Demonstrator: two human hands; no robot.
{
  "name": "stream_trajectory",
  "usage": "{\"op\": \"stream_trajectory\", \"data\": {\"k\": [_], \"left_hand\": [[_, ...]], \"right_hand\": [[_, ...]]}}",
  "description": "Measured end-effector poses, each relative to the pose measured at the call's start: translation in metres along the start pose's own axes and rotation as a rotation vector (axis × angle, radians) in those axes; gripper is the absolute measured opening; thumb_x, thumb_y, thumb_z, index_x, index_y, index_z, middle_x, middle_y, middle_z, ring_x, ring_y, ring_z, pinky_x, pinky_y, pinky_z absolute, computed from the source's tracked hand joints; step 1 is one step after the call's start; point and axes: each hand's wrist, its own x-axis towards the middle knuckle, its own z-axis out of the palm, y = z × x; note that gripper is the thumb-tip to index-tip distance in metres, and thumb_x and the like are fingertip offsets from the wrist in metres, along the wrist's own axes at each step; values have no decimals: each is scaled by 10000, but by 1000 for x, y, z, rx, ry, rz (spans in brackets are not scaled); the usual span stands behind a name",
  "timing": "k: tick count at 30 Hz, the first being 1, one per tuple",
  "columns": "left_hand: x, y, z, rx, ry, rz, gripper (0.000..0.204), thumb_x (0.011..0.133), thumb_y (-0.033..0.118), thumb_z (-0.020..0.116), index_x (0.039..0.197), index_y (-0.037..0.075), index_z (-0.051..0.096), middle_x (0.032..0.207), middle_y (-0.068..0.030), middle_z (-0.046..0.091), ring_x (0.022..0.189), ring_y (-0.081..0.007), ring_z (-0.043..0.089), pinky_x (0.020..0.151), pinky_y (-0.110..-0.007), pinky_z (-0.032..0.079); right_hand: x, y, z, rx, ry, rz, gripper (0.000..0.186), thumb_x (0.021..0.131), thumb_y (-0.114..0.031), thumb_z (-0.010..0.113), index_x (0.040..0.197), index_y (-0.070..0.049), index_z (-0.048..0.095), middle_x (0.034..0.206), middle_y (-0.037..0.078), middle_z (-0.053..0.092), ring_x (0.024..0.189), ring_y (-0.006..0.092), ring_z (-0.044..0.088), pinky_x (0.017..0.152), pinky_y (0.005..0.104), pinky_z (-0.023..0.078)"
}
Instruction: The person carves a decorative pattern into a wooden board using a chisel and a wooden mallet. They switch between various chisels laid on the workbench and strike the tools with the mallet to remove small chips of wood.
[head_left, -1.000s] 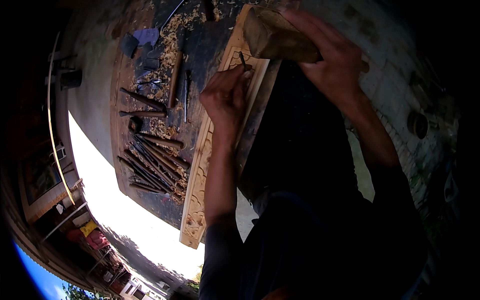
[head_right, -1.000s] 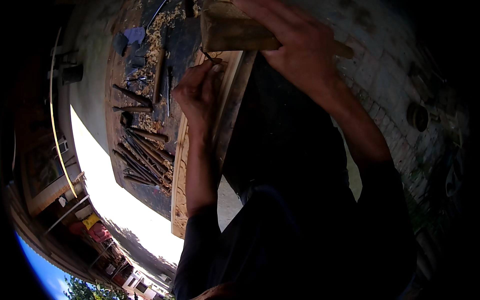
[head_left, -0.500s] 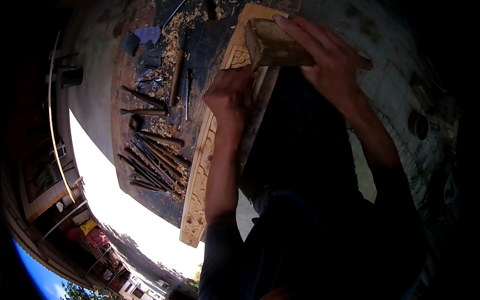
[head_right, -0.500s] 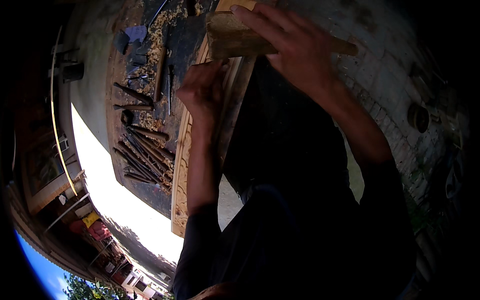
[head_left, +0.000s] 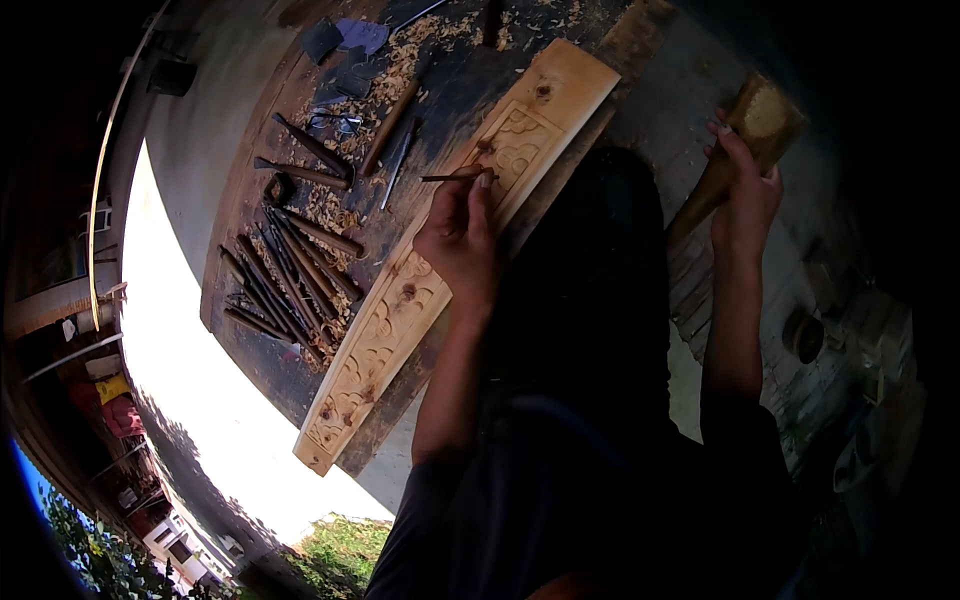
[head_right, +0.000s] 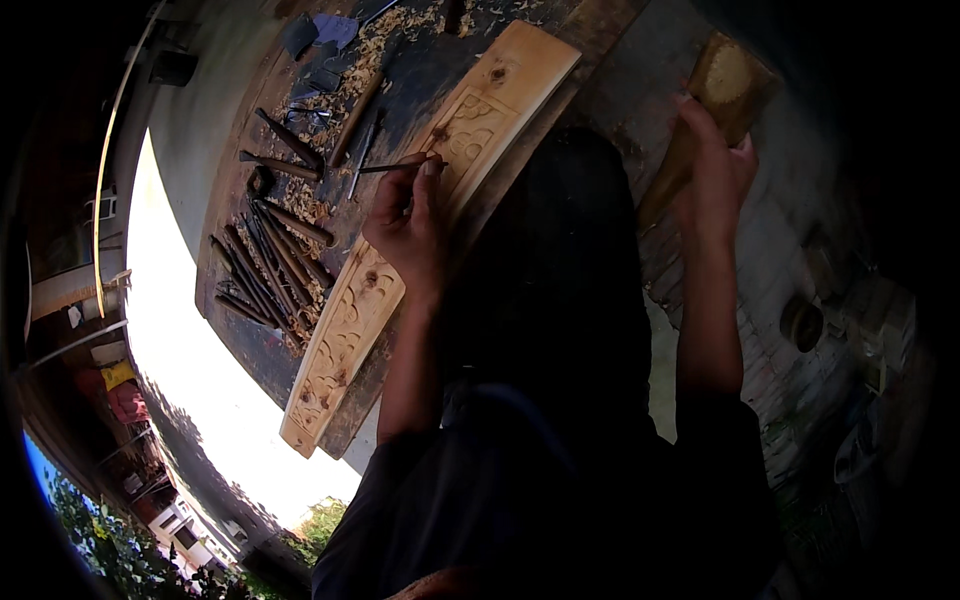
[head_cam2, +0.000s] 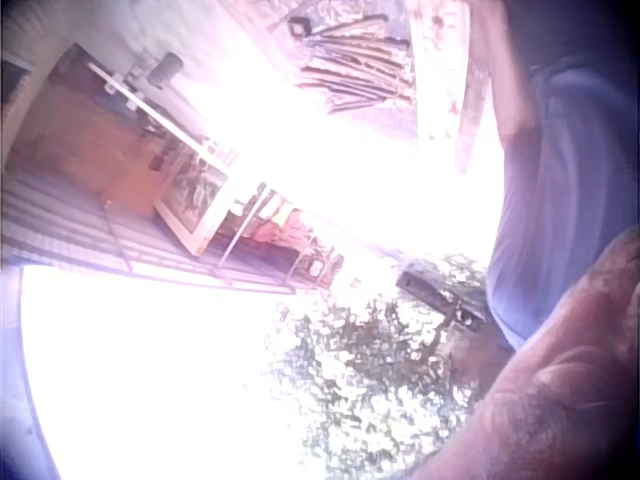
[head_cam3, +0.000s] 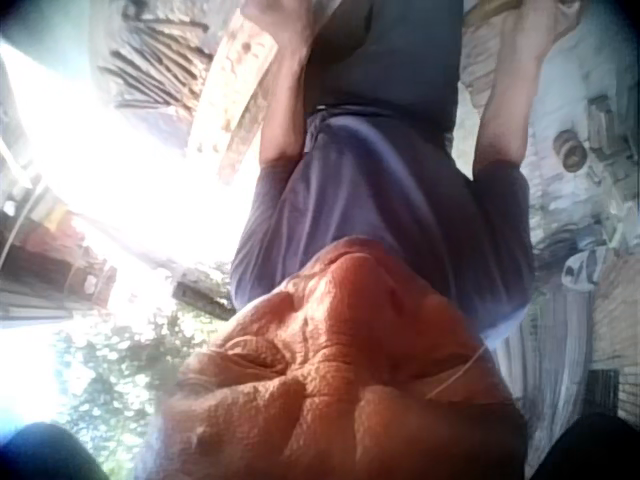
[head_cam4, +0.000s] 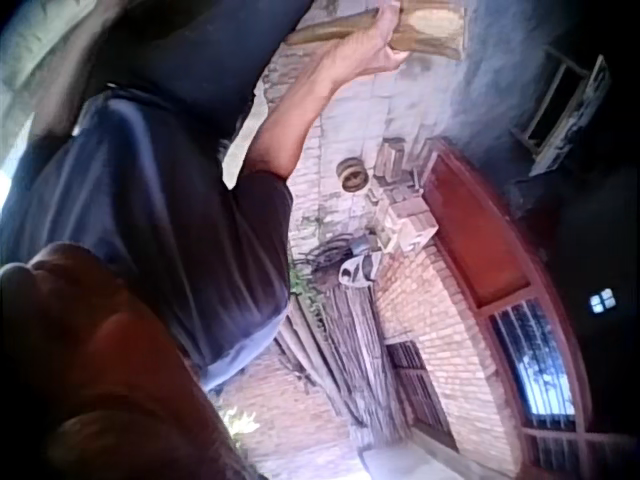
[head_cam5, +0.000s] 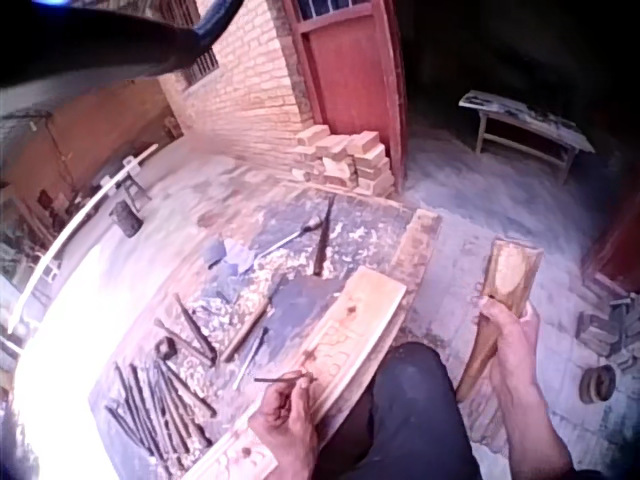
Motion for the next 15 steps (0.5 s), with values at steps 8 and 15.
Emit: {"op": "stream_trajectory", "data": {"k": [8,15], "left_hand": [[-13,-14,13,349,-6,161,121,1070,41,759,1180,-3,735,970,-97,834,918,-87,773,807,-265,606],[-12,-14,14,402,19,291,69,976,5,775,1016,49,740,855,-139,748,674,-306,715,618,-399,553]], "right_hand": [[43,54,-40,73,-203,474,487,1006,-151,798,1426,50,655,1345,146,752,1191,249,726,997,392,588],[-4,9,26,-695,-577,-416,614,881,-76,851,1475,-102,699,1287,97,778,1057,207,779,903,351,622]]}}
